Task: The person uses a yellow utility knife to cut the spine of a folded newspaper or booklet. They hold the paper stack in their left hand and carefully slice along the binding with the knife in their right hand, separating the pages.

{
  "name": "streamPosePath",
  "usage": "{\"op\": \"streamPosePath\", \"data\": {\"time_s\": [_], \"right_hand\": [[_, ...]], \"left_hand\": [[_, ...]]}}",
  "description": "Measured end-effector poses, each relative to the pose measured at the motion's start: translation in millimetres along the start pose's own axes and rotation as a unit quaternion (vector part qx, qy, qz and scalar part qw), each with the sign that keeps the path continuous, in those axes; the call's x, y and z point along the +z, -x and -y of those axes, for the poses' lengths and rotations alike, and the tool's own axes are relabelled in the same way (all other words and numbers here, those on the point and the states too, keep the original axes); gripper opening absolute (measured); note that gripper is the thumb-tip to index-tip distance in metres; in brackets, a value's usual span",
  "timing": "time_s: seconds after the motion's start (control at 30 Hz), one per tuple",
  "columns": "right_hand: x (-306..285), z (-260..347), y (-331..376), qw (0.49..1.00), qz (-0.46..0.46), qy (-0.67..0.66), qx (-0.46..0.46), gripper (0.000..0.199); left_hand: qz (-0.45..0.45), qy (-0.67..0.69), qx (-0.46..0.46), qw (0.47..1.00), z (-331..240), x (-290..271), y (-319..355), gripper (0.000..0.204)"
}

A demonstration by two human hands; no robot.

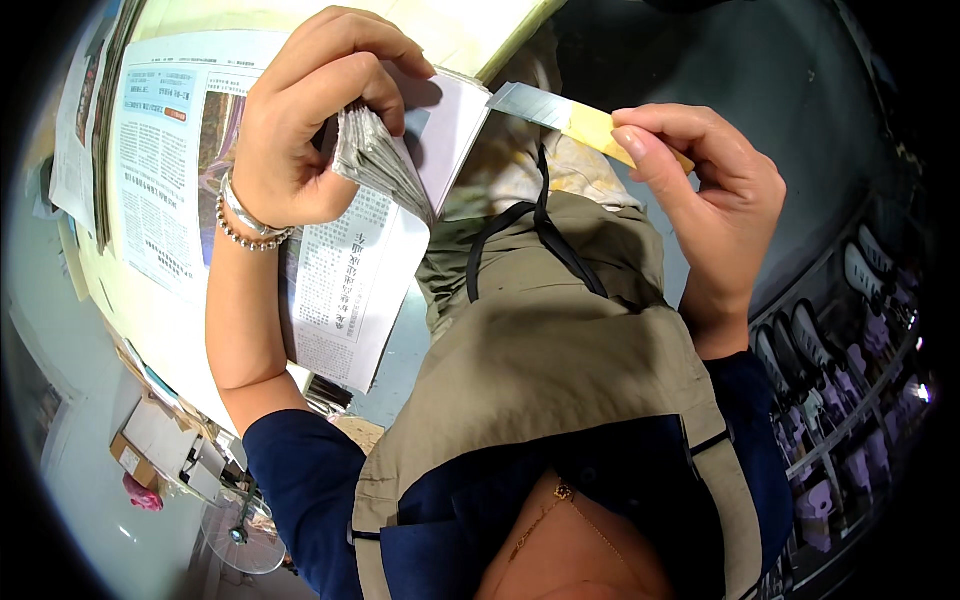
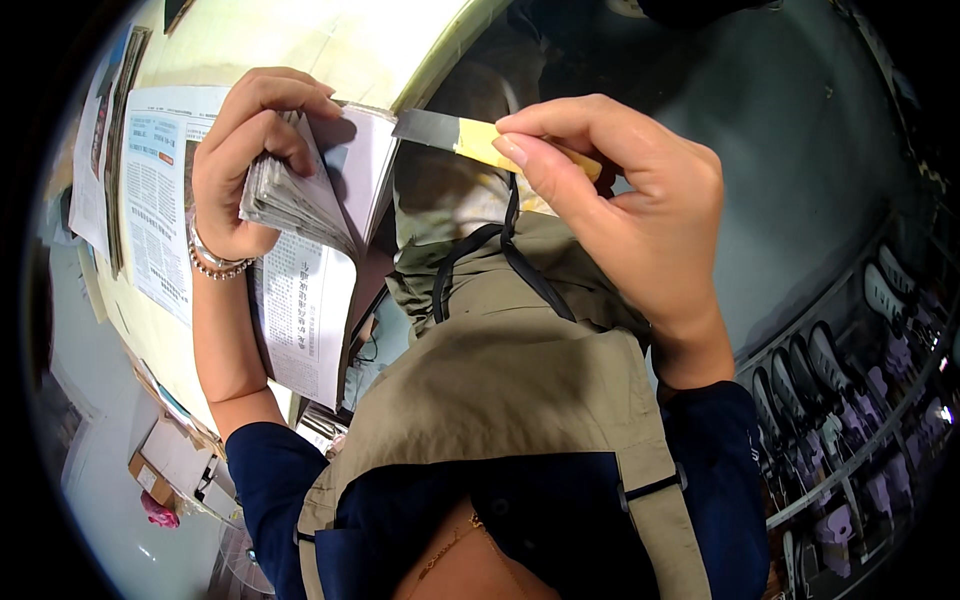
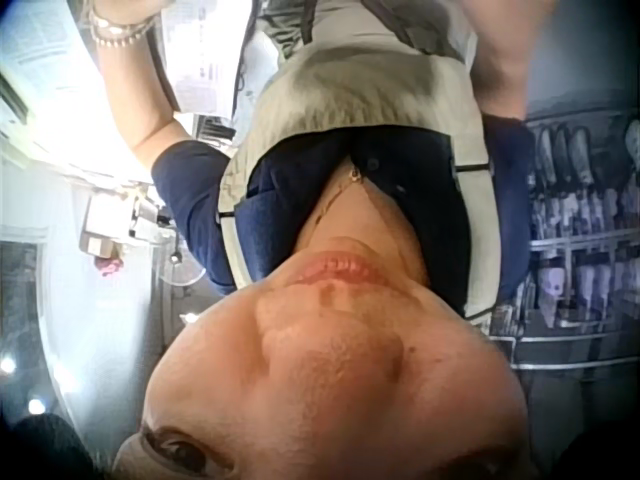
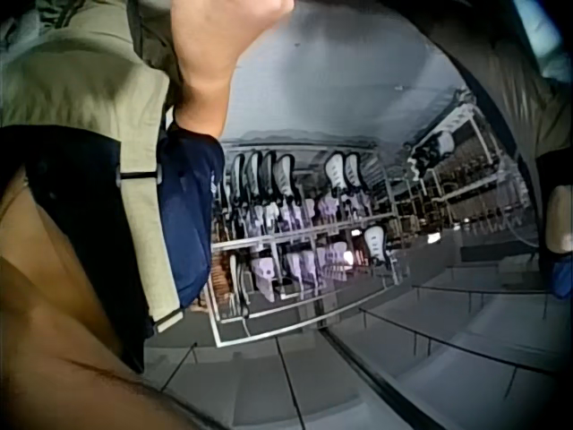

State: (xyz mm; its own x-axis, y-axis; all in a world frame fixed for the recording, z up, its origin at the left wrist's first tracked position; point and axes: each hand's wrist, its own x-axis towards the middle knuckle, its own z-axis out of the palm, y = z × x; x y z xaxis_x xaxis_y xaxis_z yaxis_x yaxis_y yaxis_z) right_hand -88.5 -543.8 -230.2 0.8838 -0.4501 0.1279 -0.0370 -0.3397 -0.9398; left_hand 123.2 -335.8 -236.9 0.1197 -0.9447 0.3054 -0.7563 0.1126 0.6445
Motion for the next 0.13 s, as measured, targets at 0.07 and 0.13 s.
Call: {"op": "streamPosePath", "data": {"time_s": [0.07, 0.13], "right_hand": [[0.7, 0.4, -0.2, 1.0, -0.002, 0.009, 0.0, 0.009], [1.3, 0.6, 0.0, 1.0, -0.003, 0.013, 0.0, 0.009]], "left_hand": [[0.0, 0.011, -0.015, 1.0, -1.9, -0.1, 0.3, 0.041], [0.002, -0.006, -0.011, 1.0, -3.6, -0.2, -1.0, 0.04]]}}
